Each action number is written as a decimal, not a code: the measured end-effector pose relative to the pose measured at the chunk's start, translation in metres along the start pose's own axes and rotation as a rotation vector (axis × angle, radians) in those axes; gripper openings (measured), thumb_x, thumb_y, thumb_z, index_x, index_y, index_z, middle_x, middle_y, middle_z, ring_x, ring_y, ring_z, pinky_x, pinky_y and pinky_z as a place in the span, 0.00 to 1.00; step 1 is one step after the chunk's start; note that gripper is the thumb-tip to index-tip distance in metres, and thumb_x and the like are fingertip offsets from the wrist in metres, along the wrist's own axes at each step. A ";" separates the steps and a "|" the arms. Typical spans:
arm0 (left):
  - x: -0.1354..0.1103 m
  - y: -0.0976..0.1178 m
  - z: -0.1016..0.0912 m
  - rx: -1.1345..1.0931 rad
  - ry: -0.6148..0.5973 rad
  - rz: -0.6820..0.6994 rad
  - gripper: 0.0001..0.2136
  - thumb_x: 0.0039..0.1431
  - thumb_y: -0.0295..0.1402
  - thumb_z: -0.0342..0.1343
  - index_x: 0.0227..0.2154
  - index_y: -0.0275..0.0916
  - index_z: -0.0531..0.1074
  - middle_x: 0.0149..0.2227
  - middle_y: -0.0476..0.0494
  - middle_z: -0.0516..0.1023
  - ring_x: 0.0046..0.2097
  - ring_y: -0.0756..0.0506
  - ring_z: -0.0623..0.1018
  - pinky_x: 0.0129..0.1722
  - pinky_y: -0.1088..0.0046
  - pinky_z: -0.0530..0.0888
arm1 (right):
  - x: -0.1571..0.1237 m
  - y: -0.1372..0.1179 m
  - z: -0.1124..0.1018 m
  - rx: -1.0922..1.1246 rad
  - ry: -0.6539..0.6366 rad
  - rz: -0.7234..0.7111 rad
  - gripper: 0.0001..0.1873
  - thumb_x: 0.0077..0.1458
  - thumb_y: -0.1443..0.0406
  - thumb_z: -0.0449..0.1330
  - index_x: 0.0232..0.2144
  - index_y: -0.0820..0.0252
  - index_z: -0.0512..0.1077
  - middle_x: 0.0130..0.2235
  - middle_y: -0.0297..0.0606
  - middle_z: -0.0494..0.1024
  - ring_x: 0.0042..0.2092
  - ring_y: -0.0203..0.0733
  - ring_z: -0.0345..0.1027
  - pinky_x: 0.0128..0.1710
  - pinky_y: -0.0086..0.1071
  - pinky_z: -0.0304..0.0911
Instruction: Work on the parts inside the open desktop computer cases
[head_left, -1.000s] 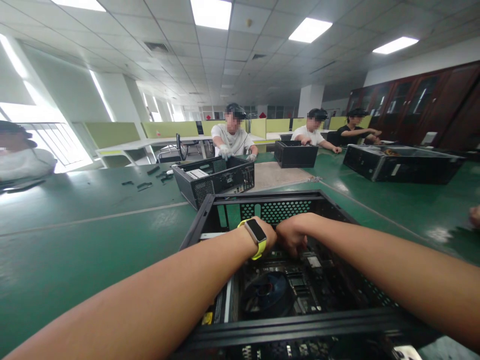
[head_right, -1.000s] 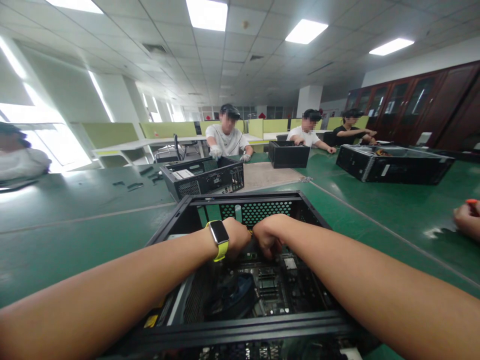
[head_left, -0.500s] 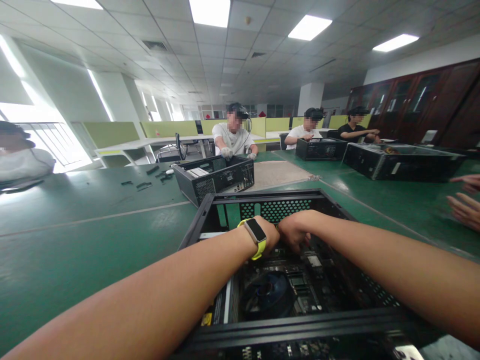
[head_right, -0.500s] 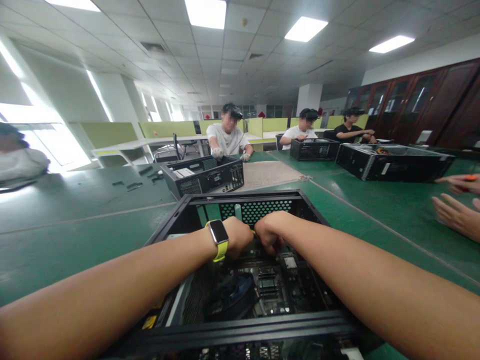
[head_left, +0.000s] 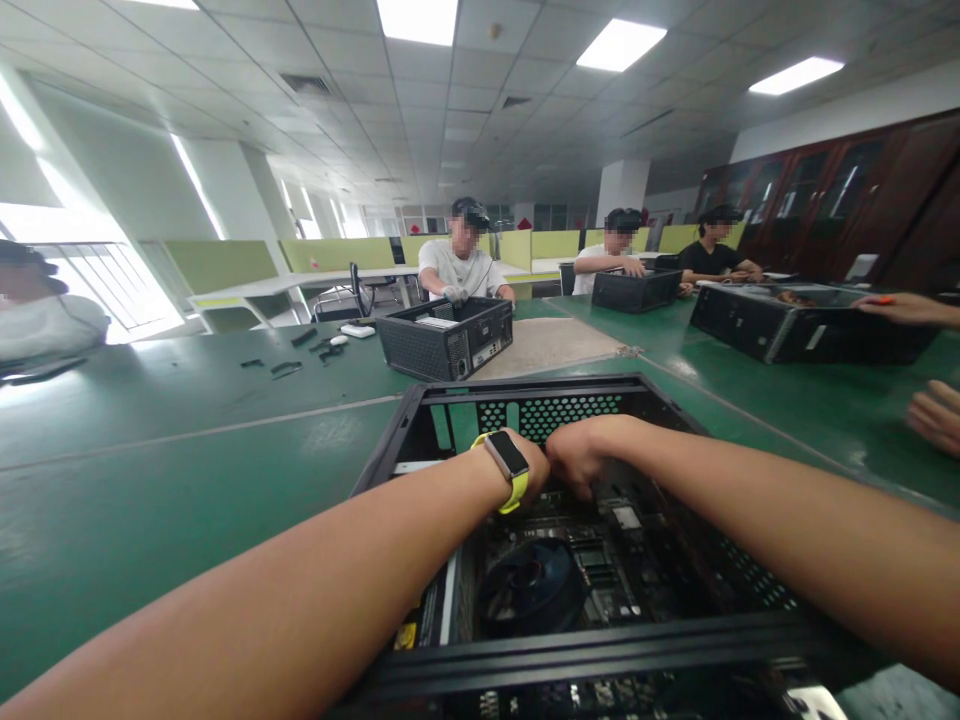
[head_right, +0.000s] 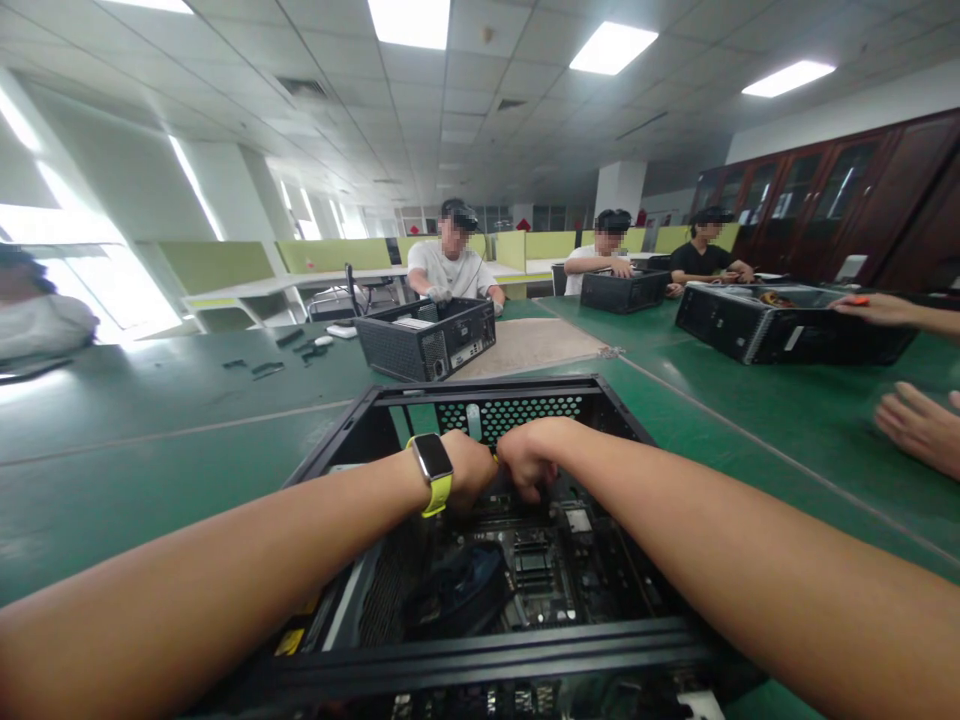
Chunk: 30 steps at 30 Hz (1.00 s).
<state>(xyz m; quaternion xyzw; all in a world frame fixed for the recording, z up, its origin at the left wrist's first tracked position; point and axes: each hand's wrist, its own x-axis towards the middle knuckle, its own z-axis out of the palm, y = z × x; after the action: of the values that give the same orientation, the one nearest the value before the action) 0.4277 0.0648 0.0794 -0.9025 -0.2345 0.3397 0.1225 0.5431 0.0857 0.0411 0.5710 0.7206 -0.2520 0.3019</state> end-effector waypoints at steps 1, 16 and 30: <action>0.002 -0.001 0.001 0.005 0.007 0.026 0.17 0.43 0.34 0.63 0.39 0.37 0.76 0.41 0.38 0.79 0.42 0.38 0.78 0.39 0.66 0.75 | 0.003 0.000 0.002 0.005 -0.010 0.004 0.13 0.33 0.67 0.68 0.26 0.67 0.73 0.23 0.34 0.73 0.28 0.42 0.70 0.28 0.32 0.66; 0.009 0.005 0.009 -0.019 0.023 0.056 0.18 0.37 0.34 0.65 0.36 0.37 0.77 0.37 0.36 0.80 0.38 0.38 0.78 0.36 0.66 0.75 | 0.021 0.003 0.018 0.086 -0.118 0.070 0.19 0.32 0.67 0.69 0.31 0.71 0.74 0.25 0.37 0.74 0.28 0.43 0.71 0.27 0.35 0.68; 0.011 0.006 0.010 -0.005 0.011 0.070 0.18 0.39 0.37 0.64 0.37 0.37 0.76 0.39 0.36 0.79 0.40 0.36 0.78 0.36 0.63 0.76 | 0.024 0.001 0.018 0.067 -0.104 0.083 0.20 0.33 0.68 0.67 0.34 0.71 0.73 0.27 0.39 0.74 0.28 0.47 0.71 0.27 0.38 0.69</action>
<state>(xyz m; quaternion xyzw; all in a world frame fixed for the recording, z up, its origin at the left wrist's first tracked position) 0.4303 0.0662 0.0633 -0.9124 -0.2028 0.3382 0.1095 0.5426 0.0896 0.0116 0.5964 0.6707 -0.2927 0.3299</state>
